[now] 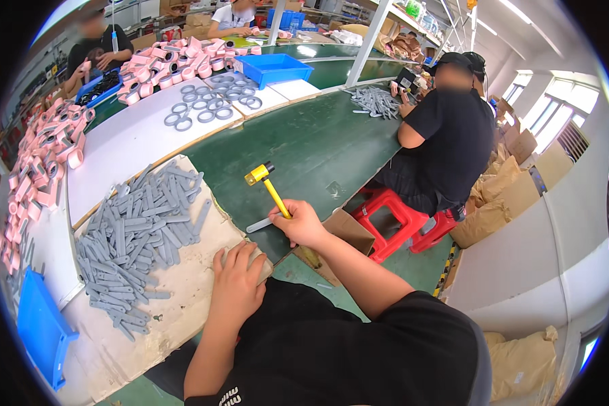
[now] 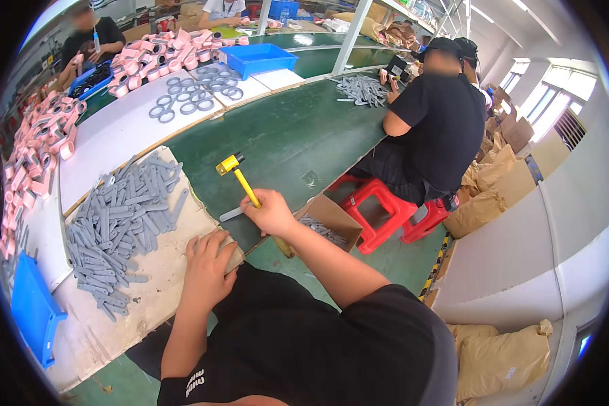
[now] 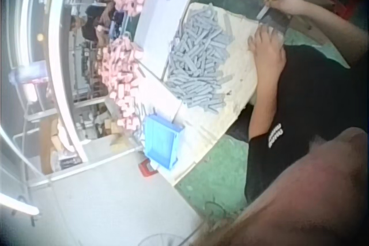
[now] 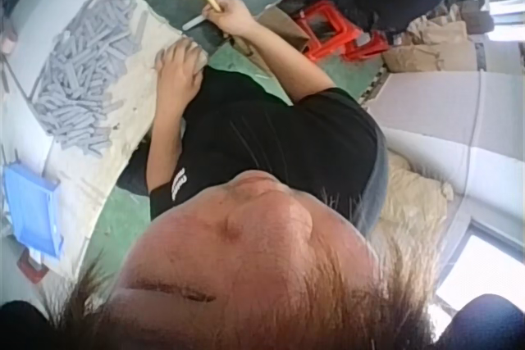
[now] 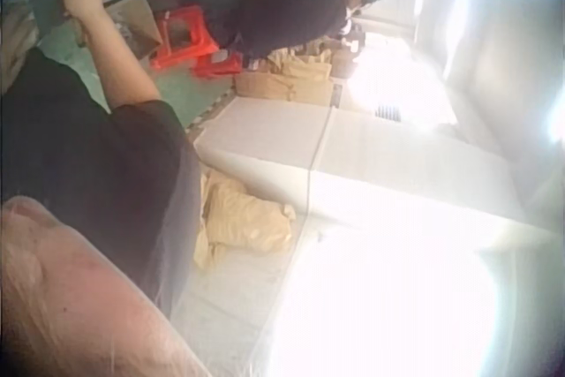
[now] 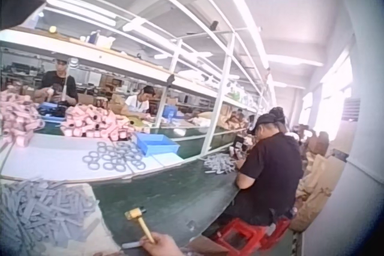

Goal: Using a small yellow hammer to assemble small gray components on a workbench.

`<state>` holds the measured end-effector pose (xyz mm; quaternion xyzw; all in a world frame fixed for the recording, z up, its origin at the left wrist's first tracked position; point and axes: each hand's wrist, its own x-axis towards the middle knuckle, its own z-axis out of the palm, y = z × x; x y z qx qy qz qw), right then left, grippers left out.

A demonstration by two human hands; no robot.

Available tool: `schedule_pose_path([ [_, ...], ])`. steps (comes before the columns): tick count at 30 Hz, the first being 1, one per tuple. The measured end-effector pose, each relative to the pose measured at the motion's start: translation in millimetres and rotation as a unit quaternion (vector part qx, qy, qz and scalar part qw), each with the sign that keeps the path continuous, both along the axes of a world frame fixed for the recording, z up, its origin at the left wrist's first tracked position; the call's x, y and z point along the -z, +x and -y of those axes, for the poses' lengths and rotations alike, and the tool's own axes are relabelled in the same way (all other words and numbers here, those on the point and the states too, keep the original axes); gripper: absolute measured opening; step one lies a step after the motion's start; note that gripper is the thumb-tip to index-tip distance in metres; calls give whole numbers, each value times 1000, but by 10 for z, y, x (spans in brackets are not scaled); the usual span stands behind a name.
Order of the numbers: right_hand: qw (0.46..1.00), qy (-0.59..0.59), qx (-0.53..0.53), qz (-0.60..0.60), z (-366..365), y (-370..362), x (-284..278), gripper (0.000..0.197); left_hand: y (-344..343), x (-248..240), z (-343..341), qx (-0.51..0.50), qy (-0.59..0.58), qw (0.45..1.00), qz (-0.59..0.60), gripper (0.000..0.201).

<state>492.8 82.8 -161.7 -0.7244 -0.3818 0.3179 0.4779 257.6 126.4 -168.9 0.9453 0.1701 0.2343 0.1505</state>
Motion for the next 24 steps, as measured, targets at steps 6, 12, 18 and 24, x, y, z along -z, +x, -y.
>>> schedule_pose_path([
  [6, 1000, -2, -6, 7, 5, -8, -25, 14, -4, -4, 5, -4, 3, 1000, -4, 54],
  [12, 999, -3, -42, 5, 24, 29, -12, 12, -3, -18, 10, 2, 1, 1000, -1, 53],
  [18, 995, -6, -94, -14, 15, 81, 5, 12, -9, 11, 17, -5, -25, 1000, 9, 58],
  [24, 992, 7, -94, -83, 18, 132, 54, 7, -5, -114, 46, 10, 22, 1000, -6, 52],
])
